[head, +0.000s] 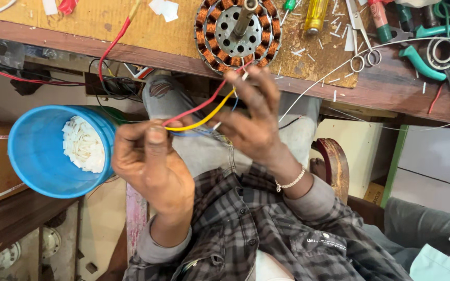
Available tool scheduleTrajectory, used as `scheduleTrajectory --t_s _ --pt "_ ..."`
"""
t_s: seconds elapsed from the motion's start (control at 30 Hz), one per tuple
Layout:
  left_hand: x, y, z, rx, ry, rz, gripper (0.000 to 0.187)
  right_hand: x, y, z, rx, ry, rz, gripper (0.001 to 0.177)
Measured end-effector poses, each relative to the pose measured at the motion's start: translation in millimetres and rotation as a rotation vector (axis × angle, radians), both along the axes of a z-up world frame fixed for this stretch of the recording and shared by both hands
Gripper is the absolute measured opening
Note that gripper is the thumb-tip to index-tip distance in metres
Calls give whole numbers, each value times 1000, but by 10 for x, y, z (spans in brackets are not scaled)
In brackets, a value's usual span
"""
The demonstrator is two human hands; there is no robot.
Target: The person works on an electrical stator, stripping and twisting wires, and using a soldering iron to connect them. They handle various colored wires and use tools like pliers and a soldering iron to complete the connections.
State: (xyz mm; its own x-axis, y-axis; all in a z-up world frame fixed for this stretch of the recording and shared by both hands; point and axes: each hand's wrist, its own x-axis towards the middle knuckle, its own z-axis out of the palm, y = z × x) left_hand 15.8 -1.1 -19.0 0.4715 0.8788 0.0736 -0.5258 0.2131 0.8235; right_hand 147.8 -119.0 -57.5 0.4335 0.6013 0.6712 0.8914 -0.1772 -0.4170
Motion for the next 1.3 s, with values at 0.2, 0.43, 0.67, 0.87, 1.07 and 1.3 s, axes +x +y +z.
scheduleTrajectory --t_s 0.2,0.43,0.67,0.87,1.07,1.3 --pt "165 480 -49 -97 108 27 18 353 -231 47 -59 153 -105 21" --pt "353 456 -103 651 430 362 22 486 -237 216 -114 206 -78 20" --pt "738 275 -81 1140 528 -111 29 444 -40 203 -53 164 -142 17" --pt "826 252 -138 1256 575 -21 21 413 5 212 -32 184 -186 20" --pt "800 222 -167 1090 502 -94 20 496 27 192 -30 156 -99 18" --pt "860 252 -151 1165 537 28 23 447 61 315 -109 132 -115 23"
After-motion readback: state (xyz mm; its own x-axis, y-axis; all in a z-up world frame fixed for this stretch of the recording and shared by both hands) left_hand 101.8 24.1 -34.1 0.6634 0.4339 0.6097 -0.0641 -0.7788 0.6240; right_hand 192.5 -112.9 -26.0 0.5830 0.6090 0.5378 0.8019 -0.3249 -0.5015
